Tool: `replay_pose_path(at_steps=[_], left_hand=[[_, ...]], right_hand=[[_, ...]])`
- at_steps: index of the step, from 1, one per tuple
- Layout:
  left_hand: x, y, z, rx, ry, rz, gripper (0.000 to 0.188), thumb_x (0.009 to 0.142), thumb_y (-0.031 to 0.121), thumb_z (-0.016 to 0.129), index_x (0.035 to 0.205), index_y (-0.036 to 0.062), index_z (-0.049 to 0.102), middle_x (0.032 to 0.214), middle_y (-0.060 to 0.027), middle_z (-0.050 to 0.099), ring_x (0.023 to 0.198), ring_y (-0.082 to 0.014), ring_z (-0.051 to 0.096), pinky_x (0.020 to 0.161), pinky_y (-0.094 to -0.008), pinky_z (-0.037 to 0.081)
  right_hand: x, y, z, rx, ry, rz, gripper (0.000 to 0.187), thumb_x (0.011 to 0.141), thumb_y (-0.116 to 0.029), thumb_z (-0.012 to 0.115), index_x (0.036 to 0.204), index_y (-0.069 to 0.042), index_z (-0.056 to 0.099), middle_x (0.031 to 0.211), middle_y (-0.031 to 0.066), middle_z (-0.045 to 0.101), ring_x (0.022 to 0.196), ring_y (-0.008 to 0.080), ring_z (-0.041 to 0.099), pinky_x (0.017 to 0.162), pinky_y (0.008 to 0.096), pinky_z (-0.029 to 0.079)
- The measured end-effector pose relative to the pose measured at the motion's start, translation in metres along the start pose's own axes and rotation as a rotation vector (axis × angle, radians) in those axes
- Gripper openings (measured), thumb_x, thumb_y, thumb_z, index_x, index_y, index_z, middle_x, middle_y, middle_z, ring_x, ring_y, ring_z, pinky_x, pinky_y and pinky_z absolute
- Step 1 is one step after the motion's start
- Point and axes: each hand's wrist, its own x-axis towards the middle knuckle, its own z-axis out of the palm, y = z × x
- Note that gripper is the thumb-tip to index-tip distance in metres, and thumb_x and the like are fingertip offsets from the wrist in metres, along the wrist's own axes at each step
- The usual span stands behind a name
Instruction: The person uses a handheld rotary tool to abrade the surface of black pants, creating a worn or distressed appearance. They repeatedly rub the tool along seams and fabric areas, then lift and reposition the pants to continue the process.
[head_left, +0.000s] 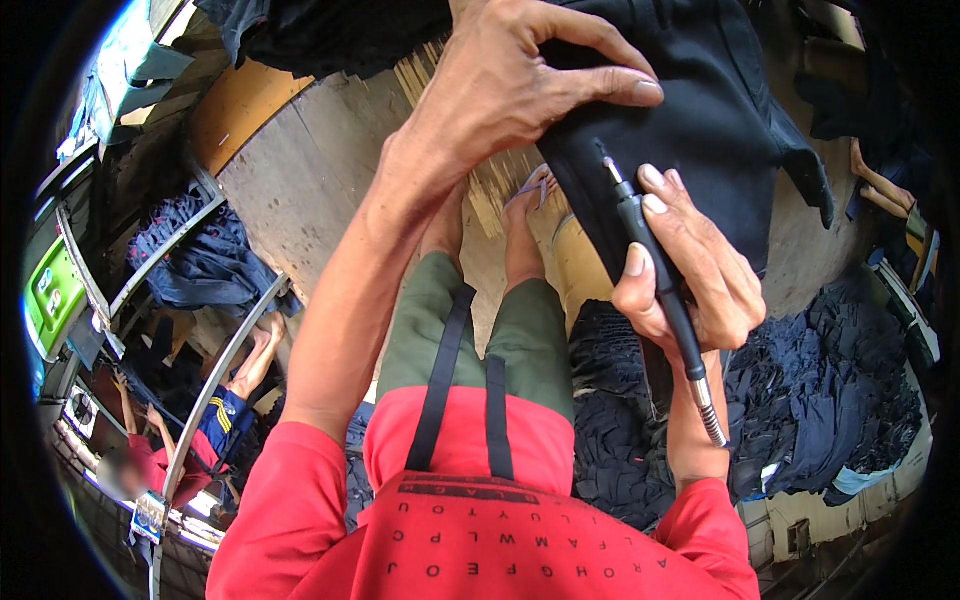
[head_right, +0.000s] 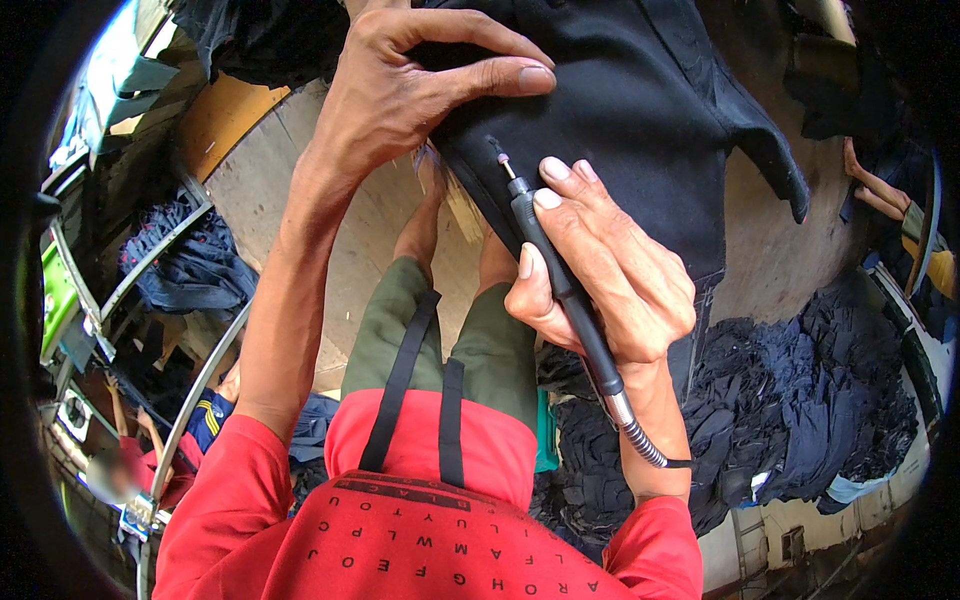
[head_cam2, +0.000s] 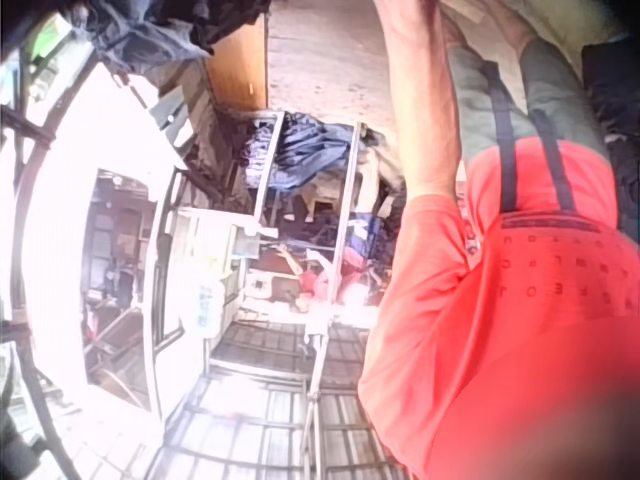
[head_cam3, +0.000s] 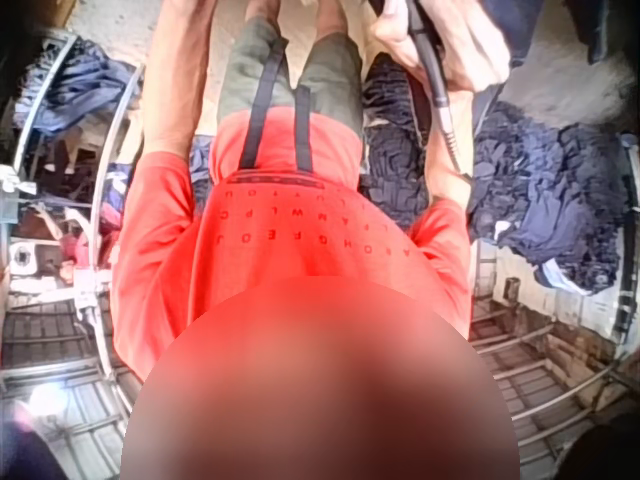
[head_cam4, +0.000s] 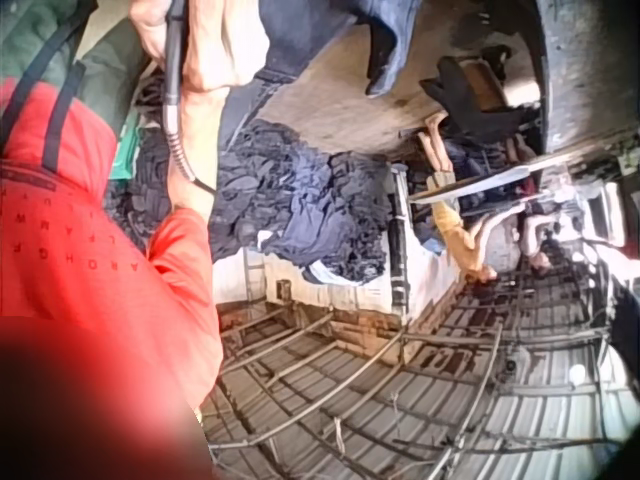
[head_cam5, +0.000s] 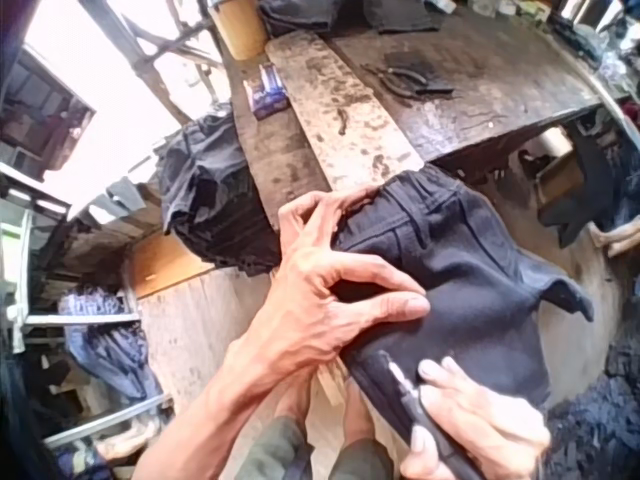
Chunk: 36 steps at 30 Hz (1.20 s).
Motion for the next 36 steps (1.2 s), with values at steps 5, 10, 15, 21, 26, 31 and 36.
replay_pose_path(at_steps=[5,10,15,21,26,31,36], left_hand=[[-0.001,-0.004,0.002,-0.016,0.005,-0.013,0.026,0.077,0.029,0.097,0.101,0.0202,0.091,0.16,-0.027,0.052,0.151,-0.0401,0.034,0.127,-0.0514,0.025],[-0.003,-0.005,0.003,-0.014,0.003,-0.008,0.027,0.077,0.029,0.097,0.101,0.0198,0.091,0.159,-0.0264,0.053,0.15,-0.0396,0.035,0.127,-0.0511,0.025],[0.0,-0.006,0.003,0.011,0.01,0.017,0.026,0.076,0.028,0.097,0.101,0.0199,0.091,0.158,-0.0254,0.054,0.15,-0.0393,0.036,0.126,-0.0512,0.024],[-0.002,0.008,-0.002,-0.077,0.018,-0.006,0.025,0.076,0.028,0.096,0.099,0.0202,0.091,0.158,-0.0237,0.055,0.149,-0.0388,0.036,0.126,-0.0515,0.023],[0.0,0.013,-0.002,0.041,0.002,0.009,0.025,0.076,0.029,0.096,0.099,0.0207,0.091,0.157,-0.0226,0.056,0.15,-0.0385,0.036,0.126,-0.0521,0.021],[0.0,0.01,-0.001,0.041,-0.002,-0.001,0.024,0.076,0.029,0.096,0.098,0.0207,0.091,0.157,-0.0219,0.056,0.151,-0.0384,0.035,0.127,-0.0524,0.02],[-0.001,0.007,0.001,0.042,0.002,-0.006,0.025,0.076,0.029,0.097,0.099,0.0204,0.091,0.157,-0.0215,0.056,0.151,-0.0383,0.035,0.127,-0.0528,0.022]], right_hand=[[-0.003,-0.001,-0.004,0.009,-0.009,0.009,0.026,0.081,0.0,0.076,0.105,0.009,0.078,0.097,0.0224,0.081,0.101,0.038,0.083,0.096,0.0491,0.067],[-0.005,-0.002,-0.007,0.002,-0.023,0.031,0.027,0.08,0.0,0.075,0.106,0.009,0.078,0.098,0.0239,0.081,0.101,0.0383,0.083,0.097,0.0493,0.067],[-0.001,-0.002,-0.009,0.003,-0.025,0.058,0.03,0.083,0.0,0.068,0.107,0.014,0.077,0.104,0.0329,0.079,0.104,0.0419,0.081,0.1,0.0514,0.065],[0.001,0.001,-0.004,-0.013,-0.021,0.039,0.031,0.082,0.001,0.066,0.108,0.014,0.076,0.104,0.0333,0.079,0.105,0.0419,0.081,0.101,0.0516,0.064],[0.0,0.001,-0.006,0.001,-0.024,0.043,0.031,0.082,0.001,0.066,0.108,0.015,0.076,0.104,0.0335,0.079,0.105,0.042,0.081,0.1,0.0519,0.064],[-0.002,0.001,-0.008,0.002,-0.019,0.047,0.03,0.082,0.001,0.067,0.107,0.015,0.076,0.103,0.0334,0.079,0.104,0.0421,0.081,0.1,0.0517,0.065],[-0.005,-0.001,-0.012,-0.019,-0.035,0.056,0.03,0.082,0.0,0.067,0.107,0.014,0.077,0.102,0.0327,0.08,0.103,0.0419,0.082,0.099,0.0506,0.065]])
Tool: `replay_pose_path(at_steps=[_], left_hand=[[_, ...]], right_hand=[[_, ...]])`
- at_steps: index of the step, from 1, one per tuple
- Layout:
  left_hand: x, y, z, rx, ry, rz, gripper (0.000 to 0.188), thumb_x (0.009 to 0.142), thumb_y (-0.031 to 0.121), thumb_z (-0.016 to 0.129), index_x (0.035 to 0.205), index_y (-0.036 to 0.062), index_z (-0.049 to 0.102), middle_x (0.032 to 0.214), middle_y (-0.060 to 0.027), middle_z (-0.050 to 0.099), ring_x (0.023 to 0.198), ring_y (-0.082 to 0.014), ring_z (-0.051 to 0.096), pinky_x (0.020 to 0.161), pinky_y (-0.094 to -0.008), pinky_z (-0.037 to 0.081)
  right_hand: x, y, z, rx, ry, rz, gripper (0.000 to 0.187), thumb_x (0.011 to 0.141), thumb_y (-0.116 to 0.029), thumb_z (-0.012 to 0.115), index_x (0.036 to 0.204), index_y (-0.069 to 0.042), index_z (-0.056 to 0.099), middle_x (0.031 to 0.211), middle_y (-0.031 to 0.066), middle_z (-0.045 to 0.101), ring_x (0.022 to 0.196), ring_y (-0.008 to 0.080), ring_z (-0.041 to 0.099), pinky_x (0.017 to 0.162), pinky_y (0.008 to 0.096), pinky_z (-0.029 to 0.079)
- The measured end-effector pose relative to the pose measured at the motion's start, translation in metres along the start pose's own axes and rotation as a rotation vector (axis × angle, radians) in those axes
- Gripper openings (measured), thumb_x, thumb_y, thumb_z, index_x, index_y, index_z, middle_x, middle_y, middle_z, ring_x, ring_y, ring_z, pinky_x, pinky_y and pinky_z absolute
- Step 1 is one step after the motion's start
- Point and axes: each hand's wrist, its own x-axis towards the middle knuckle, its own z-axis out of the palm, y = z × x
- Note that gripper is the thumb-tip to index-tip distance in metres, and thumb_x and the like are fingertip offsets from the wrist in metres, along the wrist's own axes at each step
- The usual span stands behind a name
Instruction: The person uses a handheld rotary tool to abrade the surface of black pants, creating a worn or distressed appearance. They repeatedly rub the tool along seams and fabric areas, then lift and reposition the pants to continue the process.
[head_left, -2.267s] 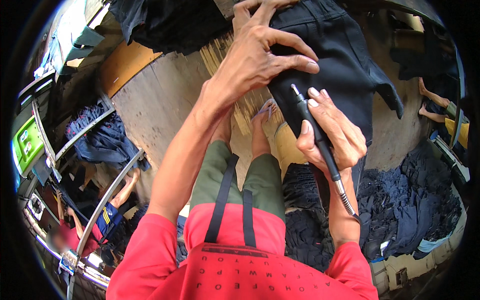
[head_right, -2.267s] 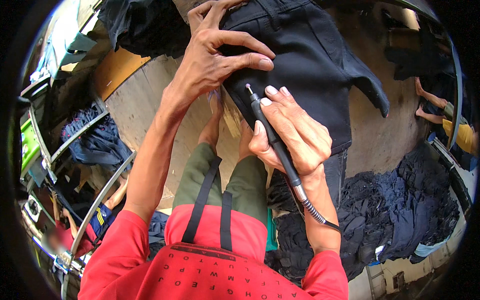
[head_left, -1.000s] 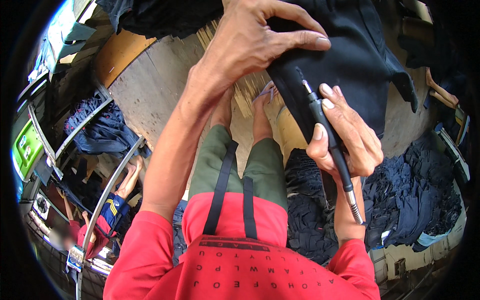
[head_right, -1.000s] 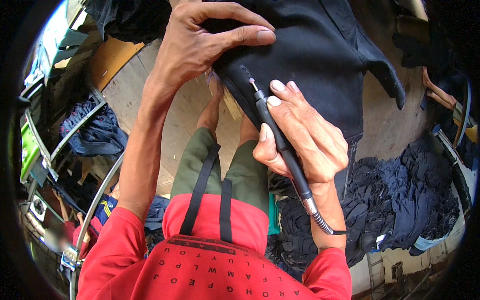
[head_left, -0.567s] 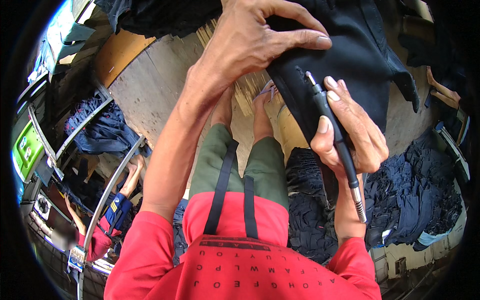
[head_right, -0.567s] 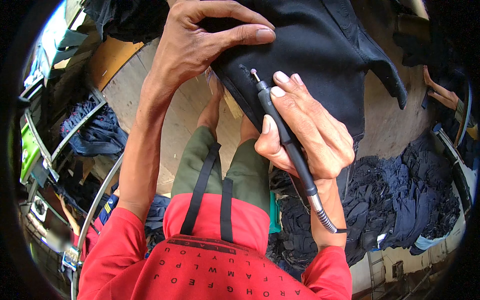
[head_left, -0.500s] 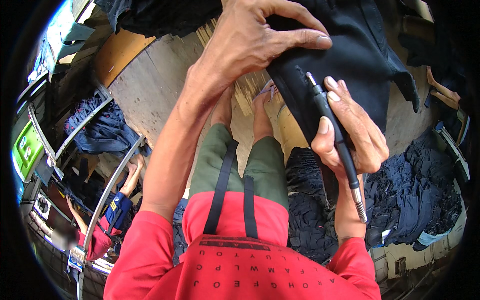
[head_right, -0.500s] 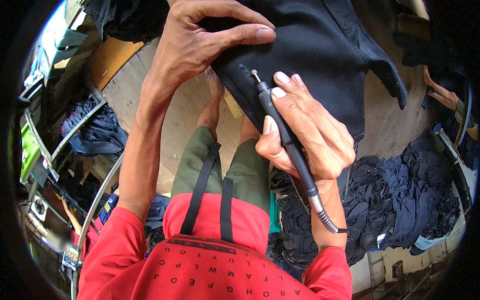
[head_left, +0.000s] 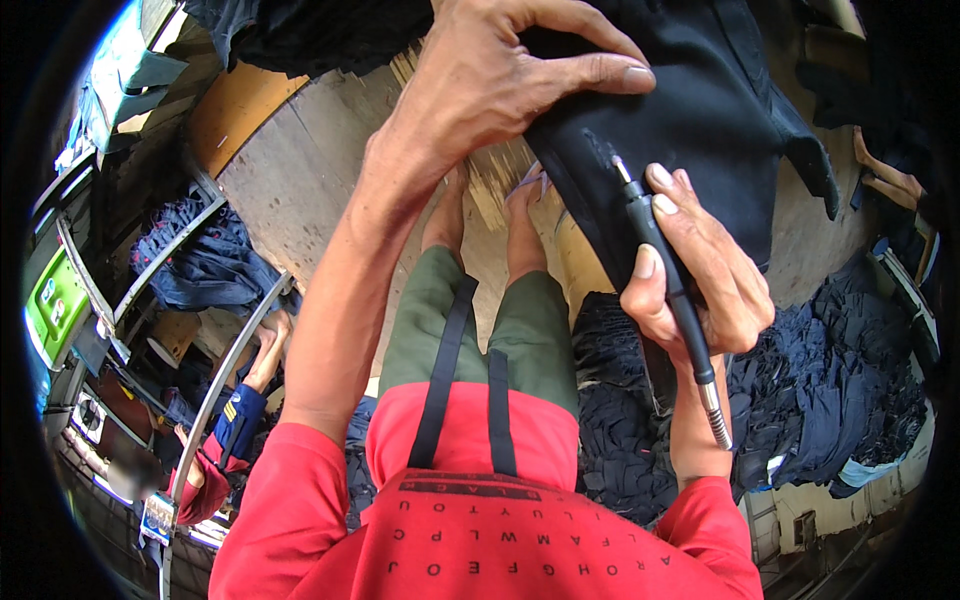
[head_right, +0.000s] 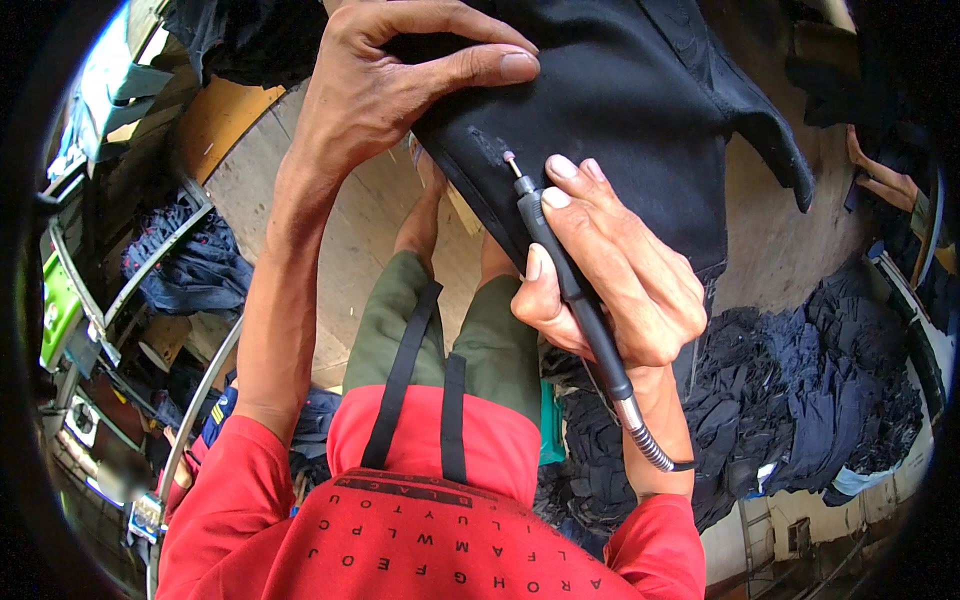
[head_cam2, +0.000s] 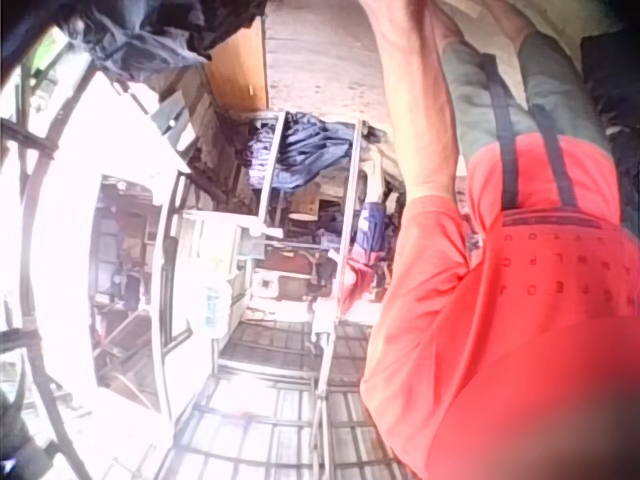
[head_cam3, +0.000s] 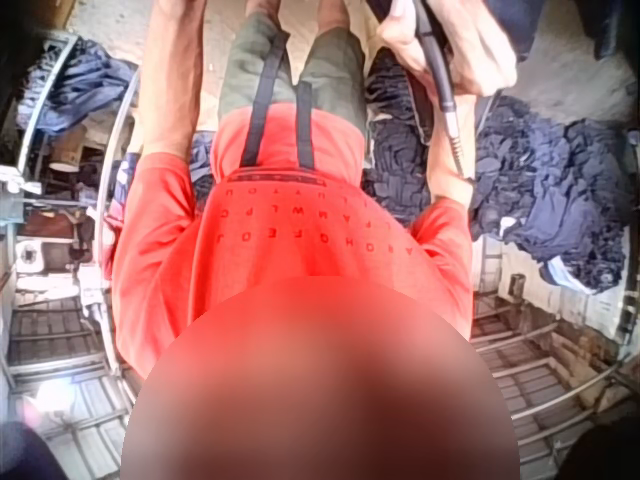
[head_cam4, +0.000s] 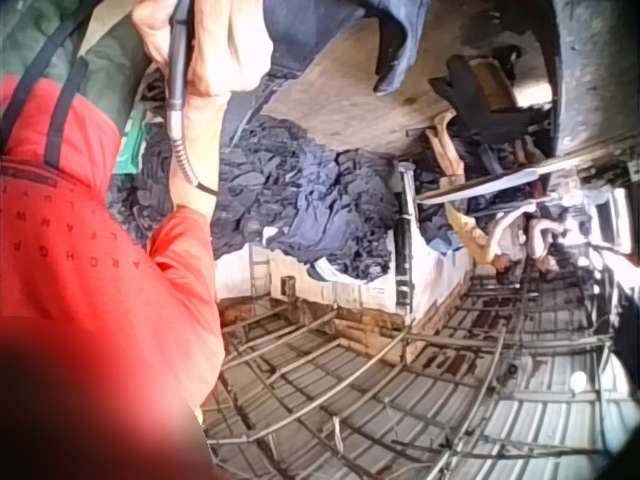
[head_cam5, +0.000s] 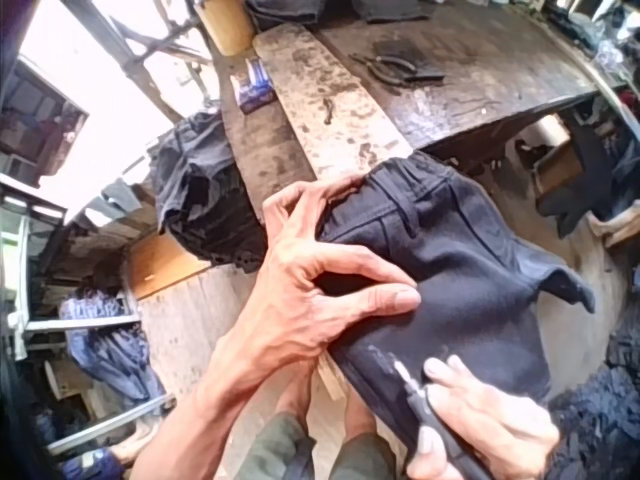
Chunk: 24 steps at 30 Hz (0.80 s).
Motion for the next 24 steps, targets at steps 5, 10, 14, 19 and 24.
replay_pose_path(at_steps=[5,10,14,19,24], left_hand=[[0.002,-0.003,0.0,0.018,-0.002,0.011,0.027,0.075,0.029,0.098,0.099,0.0199,0.091,0.156,-0.0214,0.056,0.151,-0.0382,0.036,0.126,-0.0529,0.023],[0.0,-0.01,0.003,0.001,0.005,0.018,0.027,0.075,0.029,0.098,0.099,0.0192,0.091,0.156,-0.0216,0.056,0.151,-0.0381,0.037,0.126,-0.0527,0.023],[0.0,-0.017,0.007,0.0,0.018,0.021,0.028,0.075,0.029,0.098,0.099,0.019,0.091,0.155,-0.0217,0.057,0.151,-0.0381,0.037,0.126,-0.0527,0.024],[0.0,-0.019,0.008,-0.084,0.018,0.065,0.028,0.074,0.028,0.098,0.099,0.0185,0.091,0.155,-0.0215,0.057,0.151,-0.0386,0.038,0.126,-0.0532,0.026],[0.0,-0.019,0.007,0.001,0.017,0.04,0.029,0.074,0.028,0.099,0.1,0.0182,0.091,0.156,-0.0215,0.057,0.151,-0.0391,0.039,0.126,-0.0532,0.027]], right_hand=[[-0.003,0.0,-0.001,0.007,0.004,0.004,0.03,0.083,-0.001,0.068,0.107,0.014,0.077,0.102,0.0324,0.08,0.102,0.0418,0.082,0.099,0.0501,0.065],[-0.008,0.001,-0.003,0.016,0.008,0.015,0.03,0.083,-0.001,0.068,0.107,0.014,0.077,0.103,0.0327,0.08,0.103,0.0424,0.082,0.099,0.0502,0.065],[-0.01,-0.001,-0.007,0.012,-0.017,0.026,0.03,0.084,-0.001,0.067,0.107,0.015,0.077,0.103,0.033,0.079,0.104,0.0429,0.081,0.1,0.0509,0.064],[-0.007,-0.006,-0.012,0.008,-0.021,0.089,0.03,0.085,0.0,0.067,0.108,0.015,0.076,0.104,0.0329,0.079,0.105,0.0427,0.081,0.1,0.0516,0.064],[-0.003,0.003,-0.004,0.014,0.012,0.038,0.03,0.084,0.001,0.067,0.109,0.015,0.076,0.104,0.0331,0.079,0.106,0.0423,0.081,0.101,0.0519,0.063]])
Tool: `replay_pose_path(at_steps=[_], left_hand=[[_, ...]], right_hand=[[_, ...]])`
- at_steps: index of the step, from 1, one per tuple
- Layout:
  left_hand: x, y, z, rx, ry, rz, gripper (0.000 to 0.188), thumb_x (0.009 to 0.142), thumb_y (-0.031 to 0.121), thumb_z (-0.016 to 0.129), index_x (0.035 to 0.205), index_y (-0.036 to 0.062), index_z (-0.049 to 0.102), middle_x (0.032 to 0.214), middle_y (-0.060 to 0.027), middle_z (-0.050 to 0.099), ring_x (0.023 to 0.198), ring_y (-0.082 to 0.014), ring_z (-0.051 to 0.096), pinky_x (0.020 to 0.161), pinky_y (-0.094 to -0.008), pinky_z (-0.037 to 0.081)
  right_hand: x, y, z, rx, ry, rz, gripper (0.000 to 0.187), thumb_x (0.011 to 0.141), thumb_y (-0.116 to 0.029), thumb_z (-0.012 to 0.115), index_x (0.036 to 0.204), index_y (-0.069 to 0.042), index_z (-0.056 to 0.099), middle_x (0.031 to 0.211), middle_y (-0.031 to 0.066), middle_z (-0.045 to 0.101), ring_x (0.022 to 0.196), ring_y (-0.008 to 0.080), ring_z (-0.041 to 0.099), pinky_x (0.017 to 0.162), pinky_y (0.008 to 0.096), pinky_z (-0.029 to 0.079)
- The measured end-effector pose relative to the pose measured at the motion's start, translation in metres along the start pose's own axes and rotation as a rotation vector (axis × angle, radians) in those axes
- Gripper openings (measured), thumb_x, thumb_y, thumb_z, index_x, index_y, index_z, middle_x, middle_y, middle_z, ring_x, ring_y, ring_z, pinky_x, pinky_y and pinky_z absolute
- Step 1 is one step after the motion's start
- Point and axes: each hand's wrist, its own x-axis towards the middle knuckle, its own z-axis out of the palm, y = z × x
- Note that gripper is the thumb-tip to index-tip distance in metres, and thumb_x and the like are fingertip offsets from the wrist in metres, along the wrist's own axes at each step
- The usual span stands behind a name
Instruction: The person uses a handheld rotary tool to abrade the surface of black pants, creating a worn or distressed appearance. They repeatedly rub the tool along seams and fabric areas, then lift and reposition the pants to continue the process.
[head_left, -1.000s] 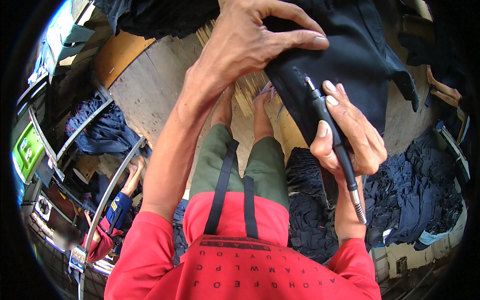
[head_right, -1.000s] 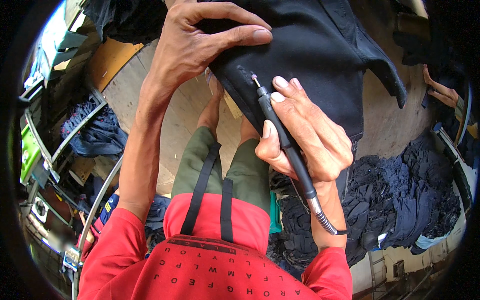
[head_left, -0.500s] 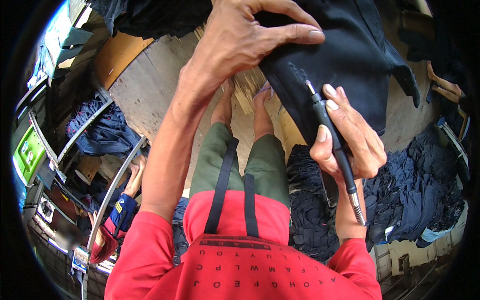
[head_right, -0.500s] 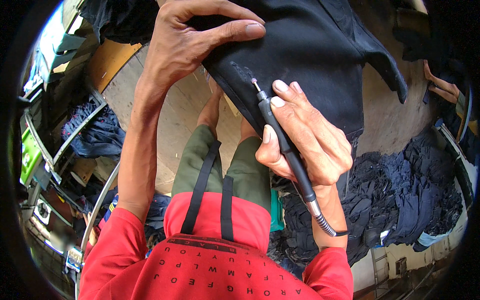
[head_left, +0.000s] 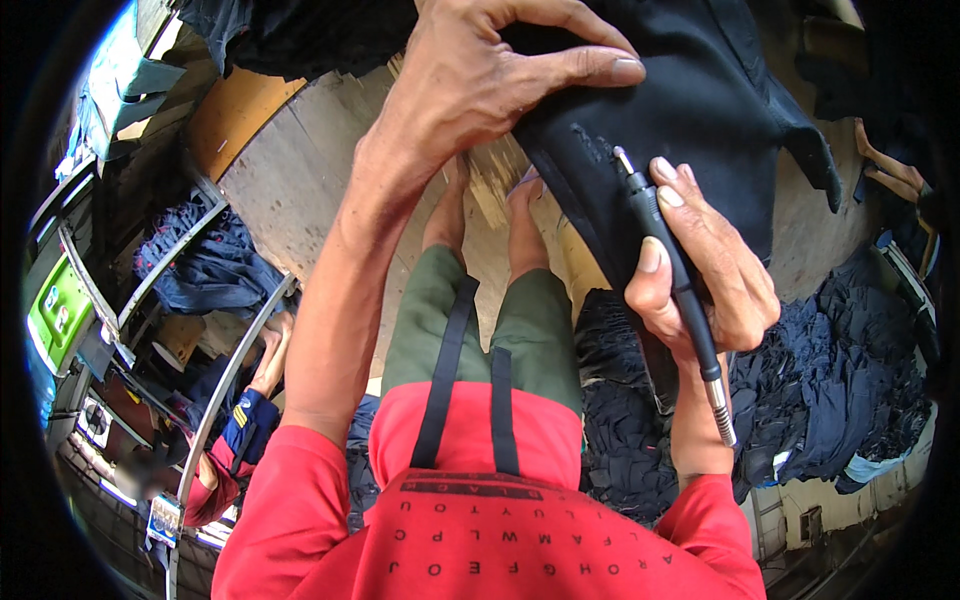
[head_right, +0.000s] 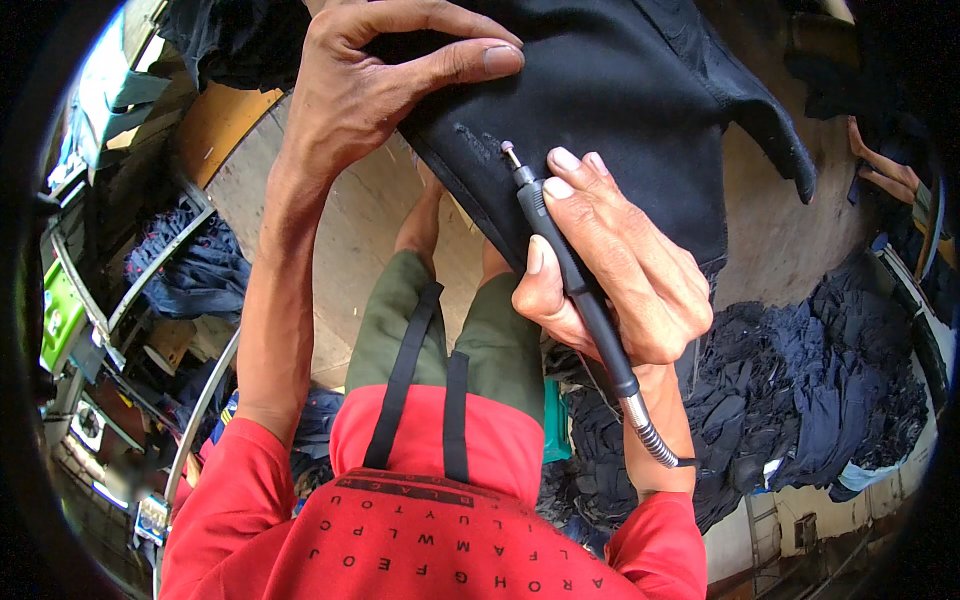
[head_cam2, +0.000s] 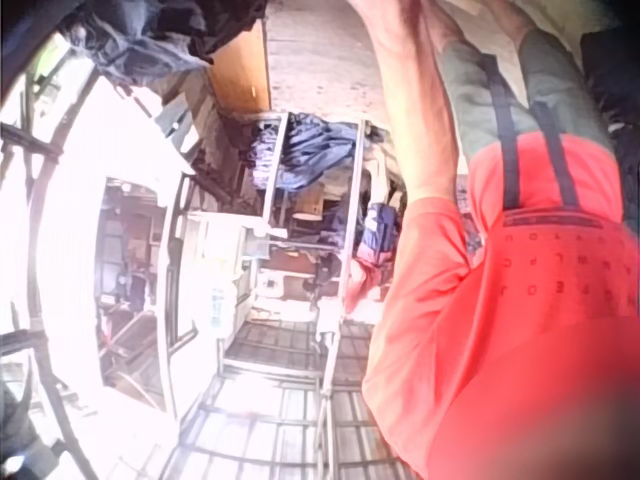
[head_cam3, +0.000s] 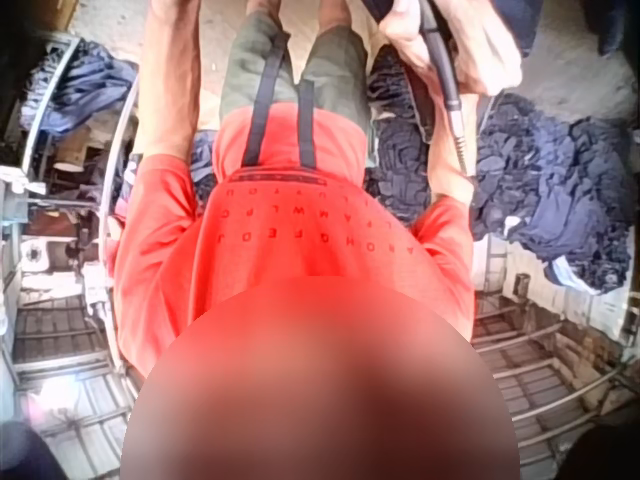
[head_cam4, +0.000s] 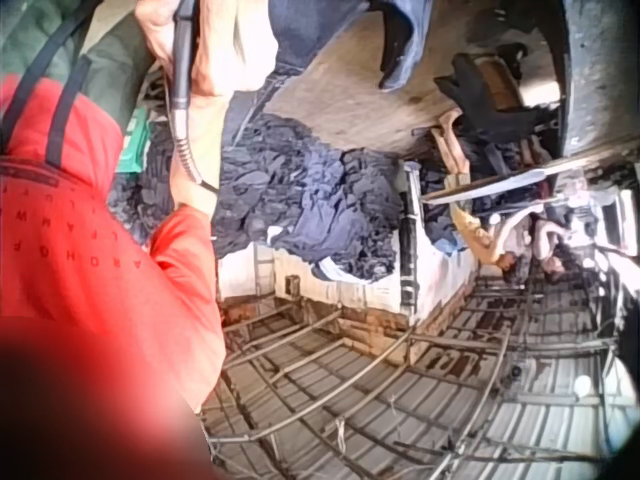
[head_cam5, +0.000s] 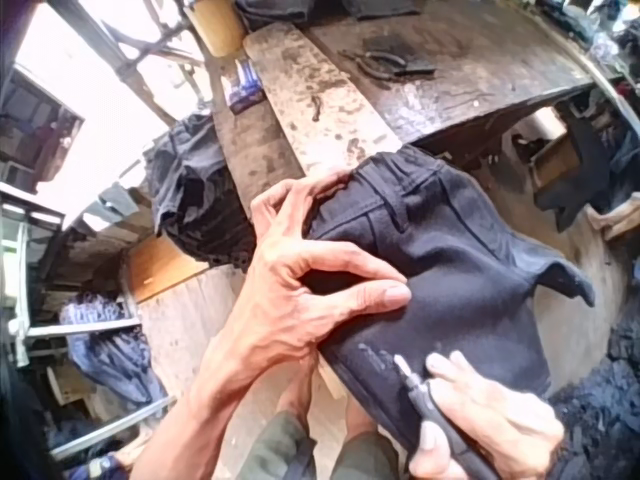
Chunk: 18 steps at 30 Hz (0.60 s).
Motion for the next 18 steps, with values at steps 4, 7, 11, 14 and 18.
replay_pose_path(at_steps=[4,7,11,14,18], left_hand=[[0.0001,-0.0014,0.0009,-0.017,0.012,0.016,0.03,0.073,0.028,0.099,0.1,0.0183,0.091,0.156,-0.0222,0.056,0.151,-0.0391,0.039,0.125,-0.0534,0.028],[0.0001,-0.0013,0.0008,-0.004,0.004,0.01,0.03,0.073,0.028,0.099,0.1,0.0186,0.091,0.156,-0.0228,0.056,0.151,-0.0391,0.039,0.125,-0.0533,0.028],[0.0003,-0.0002,0.0002,0.007,-0.006,0.002,0.03,0.074,0.029,0.099,0.1,0.0192,0.091,0.156,-0.0232,0.056,0.151,-0.039,0.039,0.125,-0.053,0.027],[0.0005,-0.0003,-0.0004,0.003,-0.012,-0.004,0.029,0.074,0.03,0.099,0.1,0.0195,0.091,0.156,-0.023,0.056,0.152,-0.0388,0.039,0.126,-0.0527,0.026],[0.0002,-0.0002,-0.0011,0.01,-0.02,-0.01,0.029,0.074,0.03,0.099,0.101,0.0196,0.091,0.156,-0.0229,0.056,0.152,-0.0385,0.04,0.126,-0.0525,0.025]], right_hand=[[-0.0015,0.0011,0.0005,0.012,0.009,0.0,0.03,0.083,0.002,0.067,0.109,0.015,0.076,0.104,0.0333,0.079,0.105,0.0421,0.081,0.101,0.0526,0.064],[-0.0025,0.0006,0.0,0.015,0.013,0.004,0.03,0.083,0.002,0.066,0.108,0.015,0.077,0.103,0.0332,0.079,0.105,0.042,0.081,0.101,0.0529,0.064],[-0.0039,-0.0003,-0.0022,0.002,-0.001,0.018,0.031,0.082,0.001,0.066,0.108,0.014,0.077,0.103,0.0329,0.079,0.105,0.0417,0.081,0.101,0.0526,0.064],[-0.0062,-0.0003,-0.0026,0.001,0.007,0.025,0.03,0.083,0.001,0.066,0.107,0.014,0.077,0.104,0.0325,0.08,0.105,0.0415,0.081,0.101,0.0525,0.063],[-0.0097,-0.0005,-0.0044,0.005,0.005,0.034,0.03,0.083,-0.001,0.067,0.107,0.013,0.078,0.105,0.0324,0.08,0.105,0.0413,0.081,0.101,0.0524,0.063]])
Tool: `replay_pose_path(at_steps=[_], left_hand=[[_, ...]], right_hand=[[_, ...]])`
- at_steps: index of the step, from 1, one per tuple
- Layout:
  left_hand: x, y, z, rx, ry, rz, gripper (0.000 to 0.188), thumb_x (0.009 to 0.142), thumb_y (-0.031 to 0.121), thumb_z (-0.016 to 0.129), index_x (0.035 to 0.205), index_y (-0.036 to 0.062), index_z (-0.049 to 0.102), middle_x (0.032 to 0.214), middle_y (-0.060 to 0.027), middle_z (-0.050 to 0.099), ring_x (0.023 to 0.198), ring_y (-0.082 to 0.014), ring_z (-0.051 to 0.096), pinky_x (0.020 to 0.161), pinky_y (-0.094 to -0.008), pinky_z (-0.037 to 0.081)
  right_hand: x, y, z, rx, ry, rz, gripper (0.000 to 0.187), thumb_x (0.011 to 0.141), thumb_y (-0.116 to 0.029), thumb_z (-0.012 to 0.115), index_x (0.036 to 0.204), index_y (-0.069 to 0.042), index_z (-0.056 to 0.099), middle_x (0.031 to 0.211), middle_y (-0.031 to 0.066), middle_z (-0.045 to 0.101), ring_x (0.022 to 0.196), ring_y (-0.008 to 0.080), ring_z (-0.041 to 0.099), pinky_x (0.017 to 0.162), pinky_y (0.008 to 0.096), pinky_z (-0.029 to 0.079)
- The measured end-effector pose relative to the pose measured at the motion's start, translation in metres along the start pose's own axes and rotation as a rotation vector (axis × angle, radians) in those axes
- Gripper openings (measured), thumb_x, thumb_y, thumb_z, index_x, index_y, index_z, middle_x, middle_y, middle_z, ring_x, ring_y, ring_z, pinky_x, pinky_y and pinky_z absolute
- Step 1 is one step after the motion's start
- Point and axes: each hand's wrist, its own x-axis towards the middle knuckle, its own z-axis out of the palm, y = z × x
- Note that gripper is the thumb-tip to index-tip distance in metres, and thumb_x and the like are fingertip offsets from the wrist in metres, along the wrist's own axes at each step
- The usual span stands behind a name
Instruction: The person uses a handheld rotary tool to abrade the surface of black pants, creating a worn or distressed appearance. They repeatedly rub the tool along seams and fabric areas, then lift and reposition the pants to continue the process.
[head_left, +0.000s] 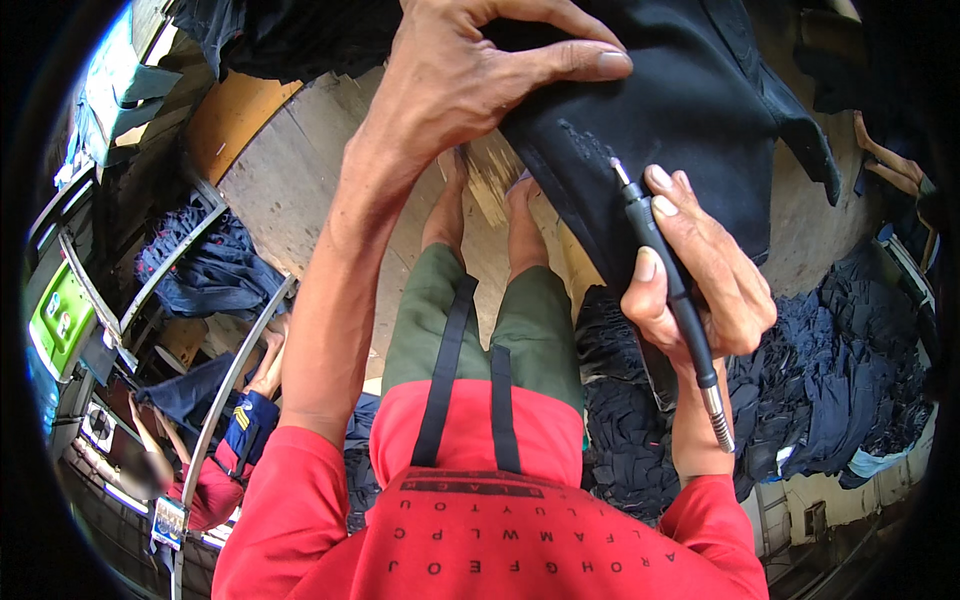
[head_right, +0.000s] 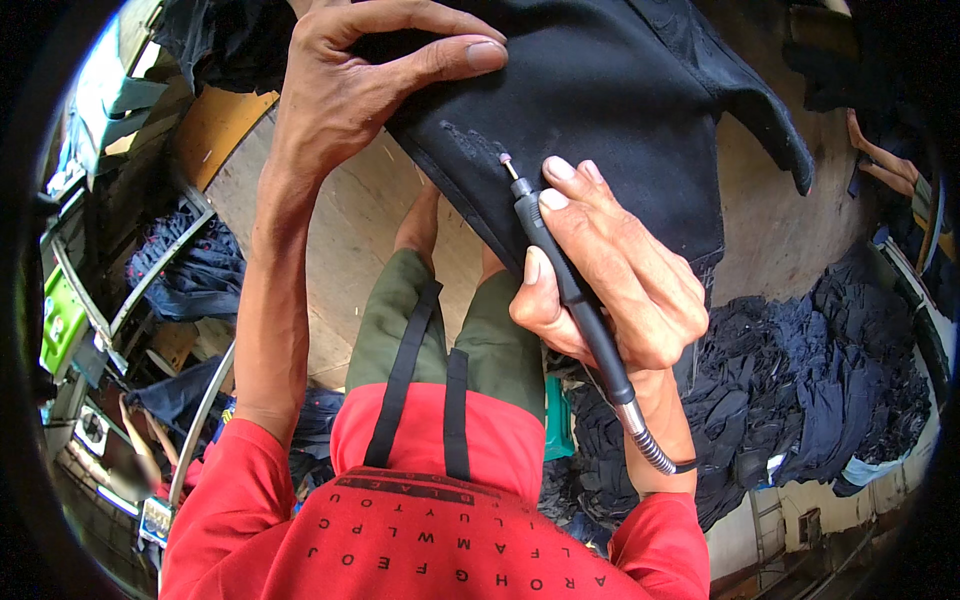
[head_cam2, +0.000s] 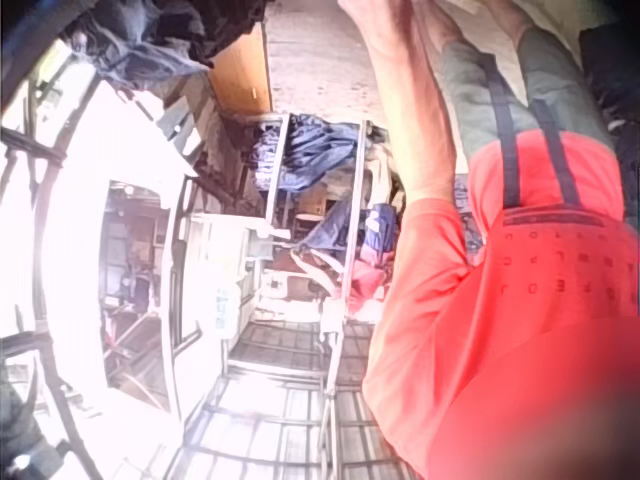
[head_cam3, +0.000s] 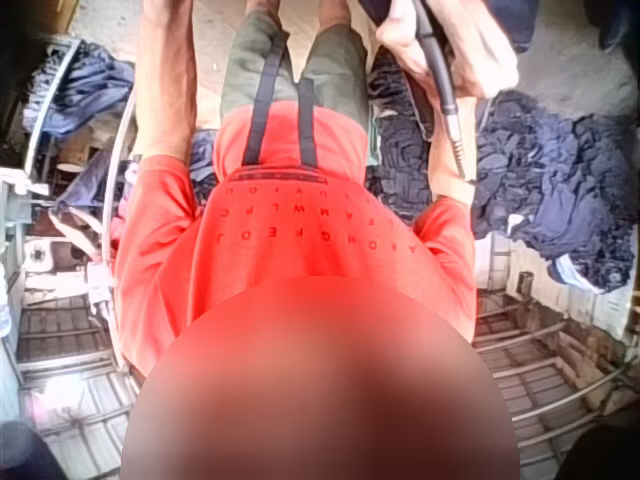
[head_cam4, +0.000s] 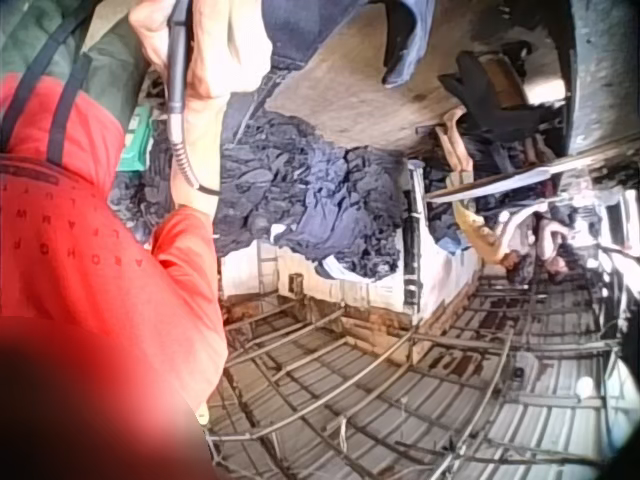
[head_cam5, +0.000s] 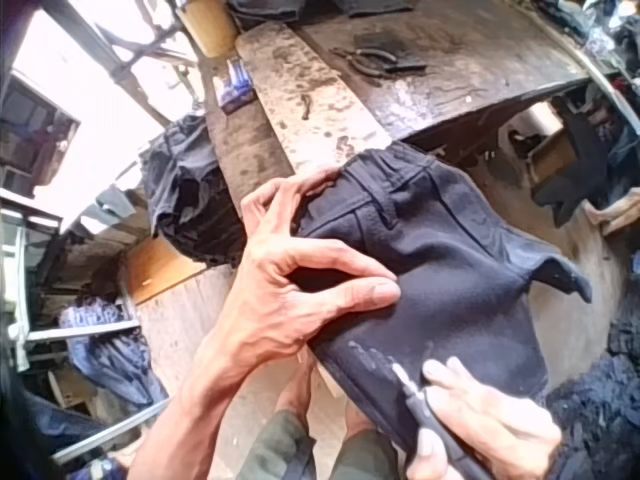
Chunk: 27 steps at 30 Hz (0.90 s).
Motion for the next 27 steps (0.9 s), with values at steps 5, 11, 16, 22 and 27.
replay_pose_path(at_steps=[5,11,16,22,27], left_hand=[[0.0,0.001,0.0,-0.01,-0.005,-0.004,0.03,0.074,0.029,0.099,0.1,0.0195,0.091,0.156,-0.0227,0.056,0.152,-0.0383,0.041,0.126,-0.0523,0.025],[0.001,0.0,0.004,-0.096,0.034,0.041,0.03,0.074,0.029,0.099,0.101,0.0188,0.091,0.156,-0.0222,0.057,0.151,-0.0381,0.042,0.126,-0.0527,0.027],[0.0,0.006,0.001,-0.046,0.019,0.011,0.026,0.075,0.029,0.098,0.098,0.0182,0.091,0.157,-0.0211,0.056,0.151,-0.0378,0.043,0.126,-0.0527,0.028],[0.012,0.026,0.018,0.28,0.219,0.13,0.043,0.083,0.033,0.093,0.121,0.0176,0.079,0.143,-0.0159,0.062,0.147,-0.0349,0.047,0.122,-0.0521,0.032],[0.049,0.023,0.034,0.046,0.166,0.074,0.041,0.078,0.033,0.096,0.112,0.0147,0.081,0.114,-0.0082,0.069,0.116,-0.03,0.059,0.106,-0.044,0.044]], right_hand=[[-0.003,0.0,-0.002,0.003,-0.004,0.007,0.03,0.083,-0.001,0.067,0.107,0.014,0.077,0.105,0.033,0.08,0.105,0.0417,0.081,0.101,0.0525,0.063],[-0.005,-0.001,-0.004,0.022,-0.009,0.014,0.03,0.084,-0.001,0.067,0.108,0.015,0.077,0.105,0.0339,0.079,0.106,0.0428,0.081,0.101,0.0528,0.063],[-0.011,0.001,-0.006,0.027,-0.008,0.019,0.03,0.083,0.0,0.067,0.107,0.015,0.077,0.104,0.034,0.079,0.105,0.043,0.081,0.101,0.0525,0.063],[-0.036,0.003,-0.029,0.114,-0.037,0.117,0.03,0.096,-0.004,0.067,0.123,0.009,0.069,0.116,0.0351,0.077,0.114,0.0454,0.078,0.107,0.0562,0.06],[-0.049,0.002,-0.038,0.061,-0.012,0.003,0.028,0.086,-0.003,0.073,0.109,0.011,0.077,0.104,0.0306,0.08,0.108,0.0438,0.08,0.1,0.0519,0.064]])
